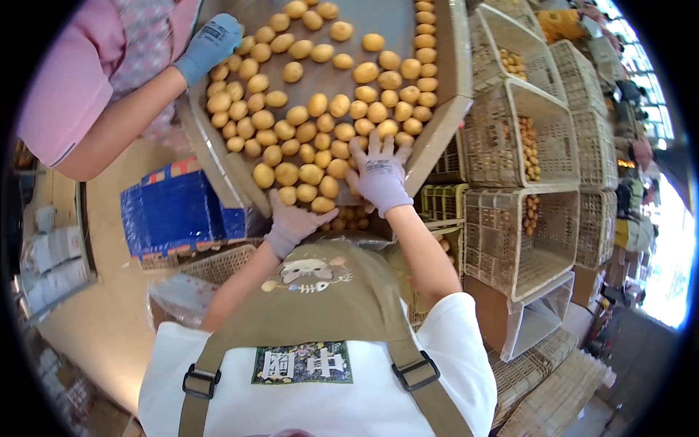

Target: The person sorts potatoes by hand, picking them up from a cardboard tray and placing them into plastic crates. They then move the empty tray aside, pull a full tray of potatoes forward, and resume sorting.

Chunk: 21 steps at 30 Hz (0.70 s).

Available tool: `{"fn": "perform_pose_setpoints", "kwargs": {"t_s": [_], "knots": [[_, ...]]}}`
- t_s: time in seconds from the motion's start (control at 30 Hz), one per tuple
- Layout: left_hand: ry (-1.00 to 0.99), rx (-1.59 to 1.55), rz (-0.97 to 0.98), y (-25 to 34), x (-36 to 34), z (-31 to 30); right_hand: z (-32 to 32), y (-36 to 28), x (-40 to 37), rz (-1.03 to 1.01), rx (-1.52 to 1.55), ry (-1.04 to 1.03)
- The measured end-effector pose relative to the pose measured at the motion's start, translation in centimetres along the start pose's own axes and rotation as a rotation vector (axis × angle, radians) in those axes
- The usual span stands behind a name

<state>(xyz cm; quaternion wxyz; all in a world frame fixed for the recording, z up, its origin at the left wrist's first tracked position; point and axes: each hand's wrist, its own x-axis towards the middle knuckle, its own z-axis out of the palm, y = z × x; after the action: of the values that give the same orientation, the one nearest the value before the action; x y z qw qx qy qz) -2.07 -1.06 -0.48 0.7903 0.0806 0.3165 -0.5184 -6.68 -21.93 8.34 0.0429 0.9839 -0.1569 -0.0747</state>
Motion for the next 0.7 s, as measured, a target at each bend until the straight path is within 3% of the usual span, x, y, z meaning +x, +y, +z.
{"fn": "perform_pose_setpoints", "kwargs": {"t_s": [0.07,0.13,0.17,0.27,0.33,0.37,0.47,0.53,0.57,0.63,0.7], "knots": [[-0.151,0.092,-0.010,-0.1,0.2,-0.6,2.7,0.6,0.2,-0.027,0.214,0.014],[-0.128,0.107,0.001,-0.3,0.6,-0.7,0.9,1.5,1.8,0.177,0.614,-0.066],[-0.122,0.100,-0.006,-0.3,0.6,-0.9,2.4,0.6,1.5,0.080,0.400,0.269],[-0.157,0.041,-0.048,-0.4,0.2,-0.1,1.0,-4.8,-2.0,-0.111,0.192,-0.111],[-0.158,-0.013,-0.104,0.0,0.6,-0.6,2.9,-4.2,-3.2,-0.167,0.288,-0.142],[-0.056,0.094,-0.057,-0.1,0.2,-0.5,3.1,-3.2,-3.4,-0.193,0.321,-0.158],[-0.117,0.053,-0.033,0.0,0.3,-1.0,1.4,-3.1,-3.4,-0.212,0.273,-0.158],[-0.050,0.115,-0.026,-0.3,-0.4,0.6,-0.2,-2.8,-1.5,-0.191,0.299,-0.204],[-0.018,0.144,-0.027,-0.4,-0.4,1.0,2.1,-2.4,0.0,-0.168,0.496,-0.068],[-0.012,0.148,-0.018,-0.7,-0.1,0.9,3.3,-3.8,2.5,-0.153,0.351,-0.039],[-0.124,0.363,0.052,-0.8,1.1,-2.4,2.7,-6.1,3.5,-0.127,0.199,-0.087]]}}
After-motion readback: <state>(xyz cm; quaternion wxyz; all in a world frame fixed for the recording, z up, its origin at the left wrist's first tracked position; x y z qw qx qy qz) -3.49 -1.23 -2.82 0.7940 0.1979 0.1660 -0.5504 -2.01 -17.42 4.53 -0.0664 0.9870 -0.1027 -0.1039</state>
